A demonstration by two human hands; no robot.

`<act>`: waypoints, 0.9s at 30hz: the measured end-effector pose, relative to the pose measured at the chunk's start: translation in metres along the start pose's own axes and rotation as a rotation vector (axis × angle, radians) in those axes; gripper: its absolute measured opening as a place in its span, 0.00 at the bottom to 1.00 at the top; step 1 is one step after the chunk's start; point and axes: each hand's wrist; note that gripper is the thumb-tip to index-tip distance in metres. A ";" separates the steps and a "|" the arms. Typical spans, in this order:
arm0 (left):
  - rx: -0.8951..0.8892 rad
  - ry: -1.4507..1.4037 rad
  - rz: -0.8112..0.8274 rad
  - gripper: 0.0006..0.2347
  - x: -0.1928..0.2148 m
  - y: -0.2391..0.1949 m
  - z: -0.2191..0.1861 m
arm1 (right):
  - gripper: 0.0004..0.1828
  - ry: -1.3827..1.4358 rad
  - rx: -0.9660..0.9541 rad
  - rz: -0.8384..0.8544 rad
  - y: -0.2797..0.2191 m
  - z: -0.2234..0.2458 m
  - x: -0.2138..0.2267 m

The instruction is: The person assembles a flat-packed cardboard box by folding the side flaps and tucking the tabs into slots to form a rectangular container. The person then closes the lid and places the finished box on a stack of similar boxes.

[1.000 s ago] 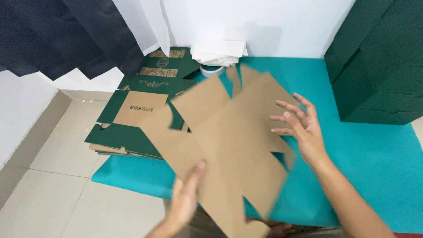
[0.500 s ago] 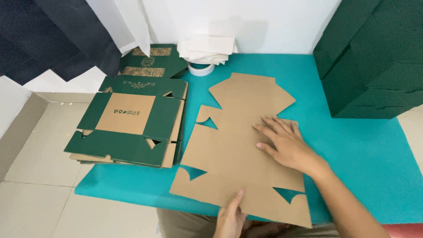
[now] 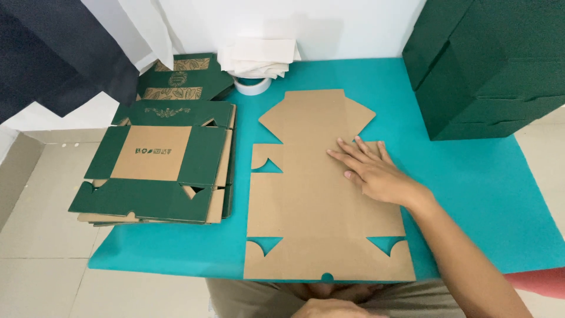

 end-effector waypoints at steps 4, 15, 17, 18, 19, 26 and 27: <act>-0.742 1.226 -0.437 0.16 0.024 -0.023 -0.013 | 0.25 -0.079 0.179 -0.244 -0.008 0.013 -0.008; -0.548 2.136 -1.340 0.47 0.092 0.020 0.008 | 0.71 -0.797 0.376 -0.290 -0.068 0.093 -0.076; -0.578 2.135 -1.353 0.47 0.091 0.026 0.005 | 0.61 -0.675 0.378 -0.257 -0.070 0.089 -0.072; -0.575 2.129 -1.350 0.47 0.093 0.026 0.005 | 0.61 -0.672 0.378 -0.250 -0.070 0.090 -0.071; -0.601 2.116 -1.324 0.45 0.094 0.027 0.005 | 0.58 -0.605 0.381 -0.245 -0.070 0.090 -0.069; -0.710 2.083 -1.120 0.20 0.112 0.024 0.008 | 0.38 -0.440 0.372 -0.238 -0.093 0.075 -0.083; -0.708 2.081 -1.121 0.20 0.111 0.021 0.004 | 0.38 -0.439 0.374 -0.237 -0.099 0.070 -0.086</act>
Point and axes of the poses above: each hand's wrist, its own y-axis towards the middle knuckle, its own x-axis out of the back of the hand, z = x × y, and after that the axes turned 15 degrees about x, right-handed
